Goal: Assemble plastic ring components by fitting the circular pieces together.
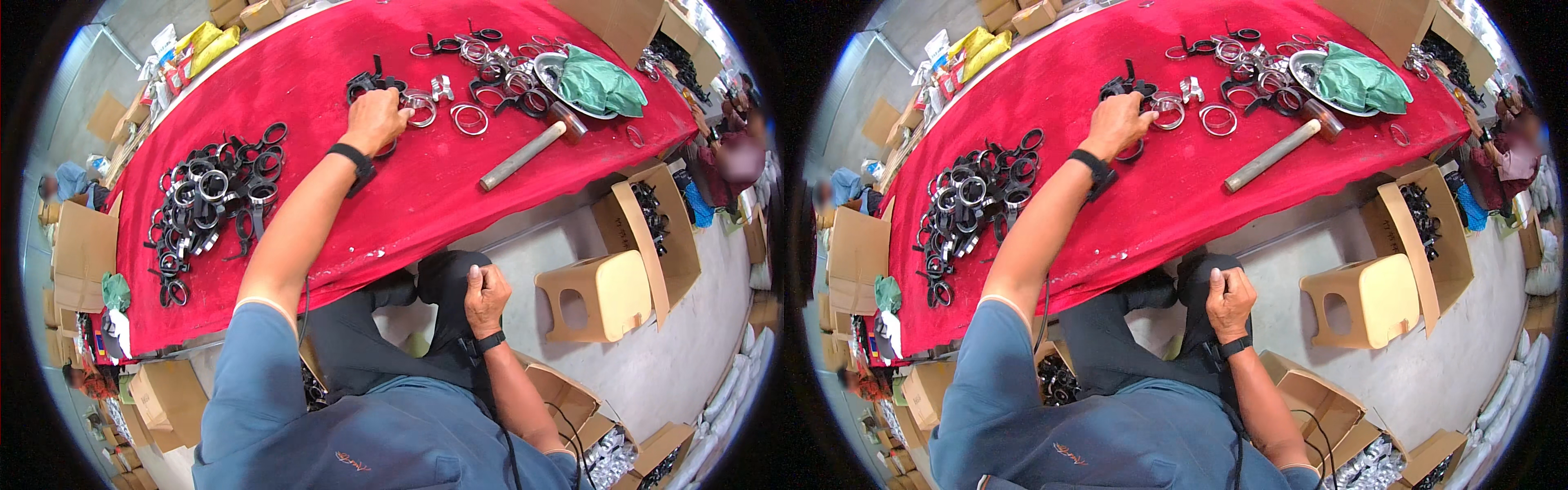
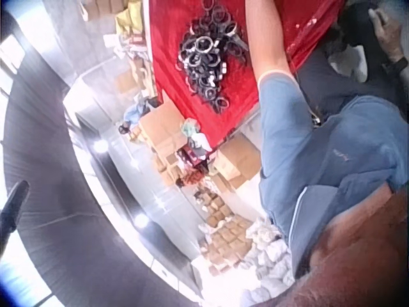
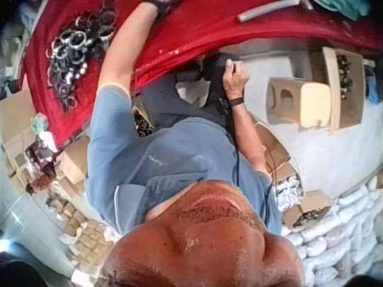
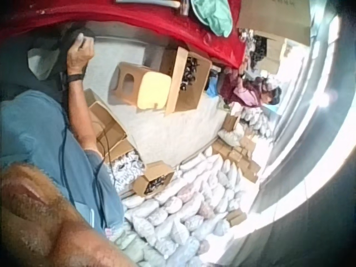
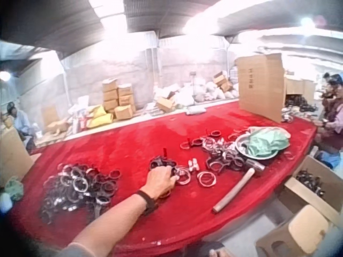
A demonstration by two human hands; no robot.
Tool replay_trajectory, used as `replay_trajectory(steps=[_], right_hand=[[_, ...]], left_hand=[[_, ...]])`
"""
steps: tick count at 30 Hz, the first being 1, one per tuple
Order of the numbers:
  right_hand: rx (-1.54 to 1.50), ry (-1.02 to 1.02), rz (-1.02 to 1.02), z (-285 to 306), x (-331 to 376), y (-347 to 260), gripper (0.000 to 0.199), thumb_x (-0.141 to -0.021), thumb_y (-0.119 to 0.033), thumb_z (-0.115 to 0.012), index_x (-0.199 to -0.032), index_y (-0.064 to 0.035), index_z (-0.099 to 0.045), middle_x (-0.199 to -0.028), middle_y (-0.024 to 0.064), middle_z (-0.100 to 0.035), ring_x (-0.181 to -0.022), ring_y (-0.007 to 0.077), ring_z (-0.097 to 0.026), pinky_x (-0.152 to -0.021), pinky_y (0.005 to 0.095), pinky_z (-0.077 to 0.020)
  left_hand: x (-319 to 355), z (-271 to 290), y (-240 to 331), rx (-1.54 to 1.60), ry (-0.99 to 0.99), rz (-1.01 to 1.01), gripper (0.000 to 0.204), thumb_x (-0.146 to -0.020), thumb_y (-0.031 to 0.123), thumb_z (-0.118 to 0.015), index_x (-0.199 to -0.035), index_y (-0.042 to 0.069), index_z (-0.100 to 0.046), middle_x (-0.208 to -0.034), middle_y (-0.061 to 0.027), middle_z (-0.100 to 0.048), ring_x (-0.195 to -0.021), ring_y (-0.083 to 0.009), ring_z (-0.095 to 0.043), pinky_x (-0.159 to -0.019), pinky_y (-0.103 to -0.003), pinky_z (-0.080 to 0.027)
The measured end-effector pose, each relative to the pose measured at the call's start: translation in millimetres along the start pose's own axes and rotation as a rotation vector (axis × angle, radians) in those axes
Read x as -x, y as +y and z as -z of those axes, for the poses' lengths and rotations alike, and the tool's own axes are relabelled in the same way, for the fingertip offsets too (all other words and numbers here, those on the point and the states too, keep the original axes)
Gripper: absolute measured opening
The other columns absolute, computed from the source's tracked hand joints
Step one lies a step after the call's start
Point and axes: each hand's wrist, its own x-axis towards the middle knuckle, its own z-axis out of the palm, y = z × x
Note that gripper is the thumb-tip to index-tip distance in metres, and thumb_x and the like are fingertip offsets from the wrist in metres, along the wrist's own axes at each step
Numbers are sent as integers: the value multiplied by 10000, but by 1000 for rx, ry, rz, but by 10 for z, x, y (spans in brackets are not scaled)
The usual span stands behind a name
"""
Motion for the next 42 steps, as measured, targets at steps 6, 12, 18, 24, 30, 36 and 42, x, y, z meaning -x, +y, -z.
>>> replay_trajectory(steps=[6, 12, 18, 24, 30, 36, 42], right_hand=[[12, 25, 21, -2, -51, 29, 348, -1050, -205, -700, -792, -7, -576, -711, 133, -579, -635, 315, -567, -613, 415, -445], [6, 13, -6, -23, -45, 20, 319, -1022, -211, -726, -802, -19, -598, -726, 152, -572, -644, 365, -574, -614, 446, -457], [-18, 24, -9, 55, -86, -3, 310, -1007, -206, -743, -802, -18, -607, -733, 145, -592, -655, 364, -586, -621, 449, -466], [-415, -268, -516, 108, -60, -113, 321, -1017, -302, -750, -1102, 7, -737, -1007, 119, -762, -910, 204, -704, -812, 388, -578], [-1145, -510, -641, 578, -195, -600, 903, -988, -494, -784, -1651, -78, -334, -1547, 188, -488, -1346, 290, -602, -1094, 472, -556], [-1074, -625, -620, 732, 54, -533, 841, -997, -400, -789, -1627, -46, -359, -1542, 184, -501, -1327, 300, -625, -1098, 484, -558], [-1050, -593, -716, 1127, 251, -404, 729, -1058, -341, -710, -1620, -45, -352, -1489, 215, -552, -1188, 276, -694, -979, 433, -609]], left_hand=[[-442, -620, -131, -46, 89, 28, 265, -970, 260, -676, -935, 16, -774, -909, -284, -756, -904, -466, -760, -826, -564, -608], [-360, -563, -205, 11, 234, 90, 298, -1014, 243, -586, -1044, -4, -750, -933, -288, -751, -967, -474, -737, -875, -561, -581], [61, -94, 245, 1318, -325, 403, 192, -1041, 177, -610, -917, 50, -685, -751, -26, -661, -641, -131, -666, -530, -312, -536], [976, 160, 507, 787, -178, -119, 216, -994, 173, -640, -890, -8, -694, -732, -161, -683, -660, -256, -675, -615, -420, -515], [2208, 219, 1158, 591, -162, -283, 96, -903, 80, -695, -878, -10, -714, -835, -257, -708, -790, -462, -705, -700, -522, -544], [2417, 358, 1080, 662, -330, -195, 178, -879, 145, -779, -977, -4, -770, -876, -233, -743, -820, -410, -748, -744, -468, -584], [1574, 294, 130, 276, 212, -104, 565, -862, 246, -866, -1338, 27, -655, -1137, -225, -690, -1070, -428, -684, -907, -505, -554]])
